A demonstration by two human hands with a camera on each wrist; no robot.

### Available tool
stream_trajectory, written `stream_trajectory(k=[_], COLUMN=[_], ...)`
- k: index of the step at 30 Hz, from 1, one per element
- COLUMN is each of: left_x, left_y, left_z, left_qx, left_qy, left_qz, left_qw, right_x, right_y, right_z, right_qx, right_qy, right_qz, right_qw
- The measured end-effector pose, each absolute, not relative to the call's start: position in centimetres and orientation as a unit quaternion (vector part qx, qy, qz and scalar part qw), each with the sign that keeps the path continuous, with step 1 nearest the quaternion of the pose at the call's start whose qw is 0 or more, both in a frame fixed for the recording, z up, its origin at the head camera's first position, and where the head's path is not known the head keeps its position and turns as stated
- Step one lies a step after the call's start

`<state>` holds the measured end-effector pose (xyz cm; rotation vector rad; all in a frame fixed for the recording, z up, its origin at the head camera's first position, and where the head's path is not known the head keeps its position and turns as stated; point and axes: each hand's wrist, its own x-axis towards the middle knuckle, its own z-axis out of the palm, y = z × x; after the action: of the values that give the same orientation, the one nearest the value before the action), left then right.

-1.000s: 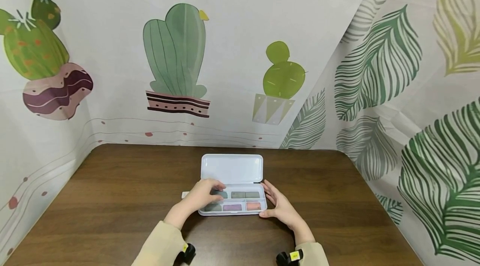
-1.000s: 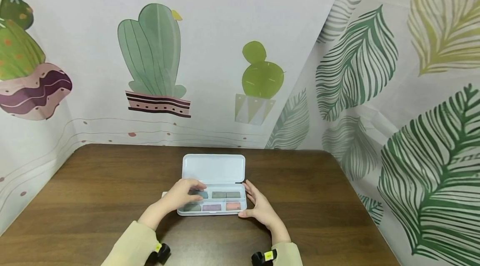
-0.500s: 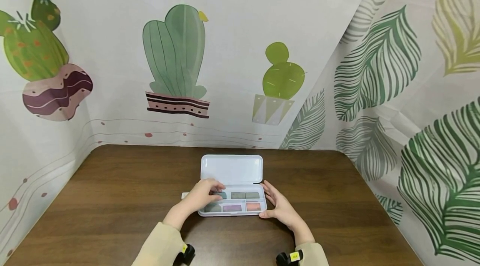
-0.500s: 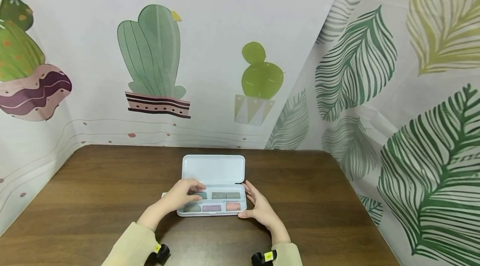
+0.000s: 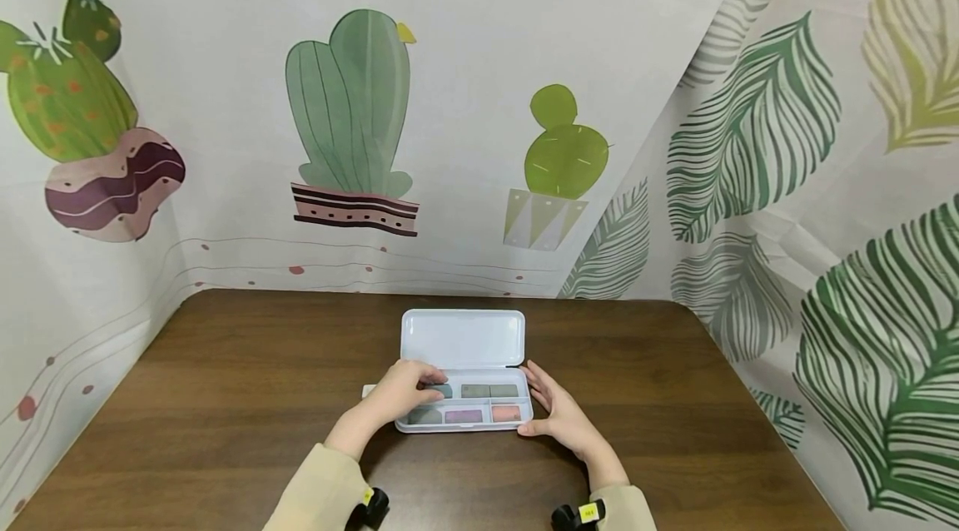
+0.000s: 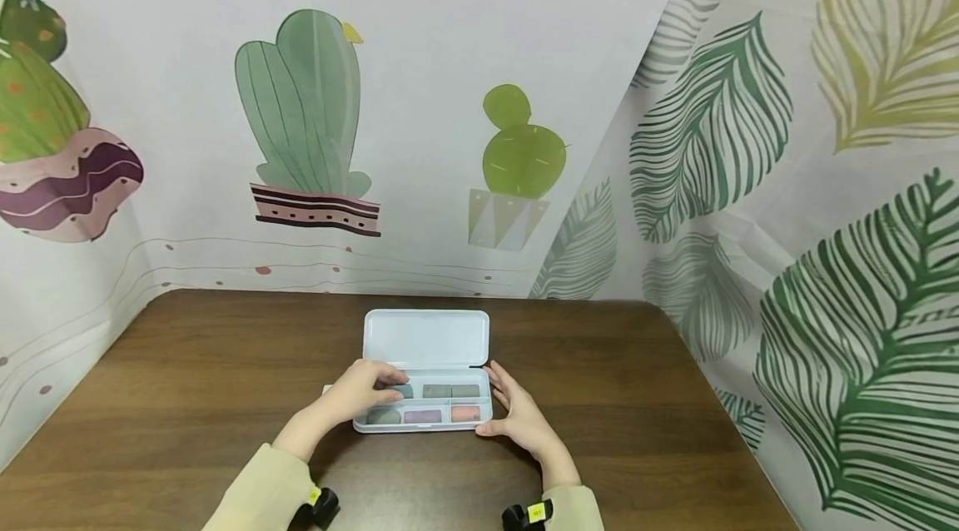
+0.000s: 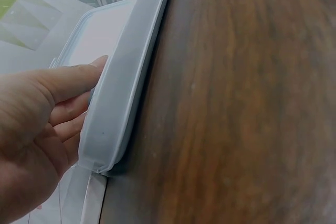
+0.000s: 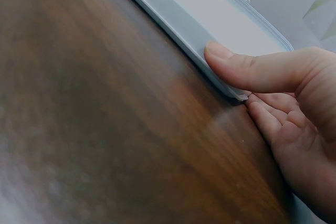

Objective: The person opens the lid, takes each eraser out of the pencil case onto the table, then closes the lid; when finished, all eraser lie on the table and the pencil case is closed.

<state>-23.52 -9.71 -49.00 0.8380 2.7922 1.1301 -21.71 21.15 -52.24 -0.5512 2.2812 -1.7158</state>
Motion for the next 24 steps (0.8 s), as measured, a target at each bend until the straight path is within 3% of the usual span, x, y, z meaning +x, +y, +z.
stream_trajectory(k=[24], left_x=[-23.44], left_y=[-9.92], left_z=[-49.04], left_qx=[0.249], left_qy=[0.897], left_qz=[0.366], left_qw=[-0.016], right_x=[-21.76], right_y=[21.07], right_z=[-52.26], right_qx=[-0.188], right_qy=[0.781], right_qz=[-0.584], right_qw=[0.113])
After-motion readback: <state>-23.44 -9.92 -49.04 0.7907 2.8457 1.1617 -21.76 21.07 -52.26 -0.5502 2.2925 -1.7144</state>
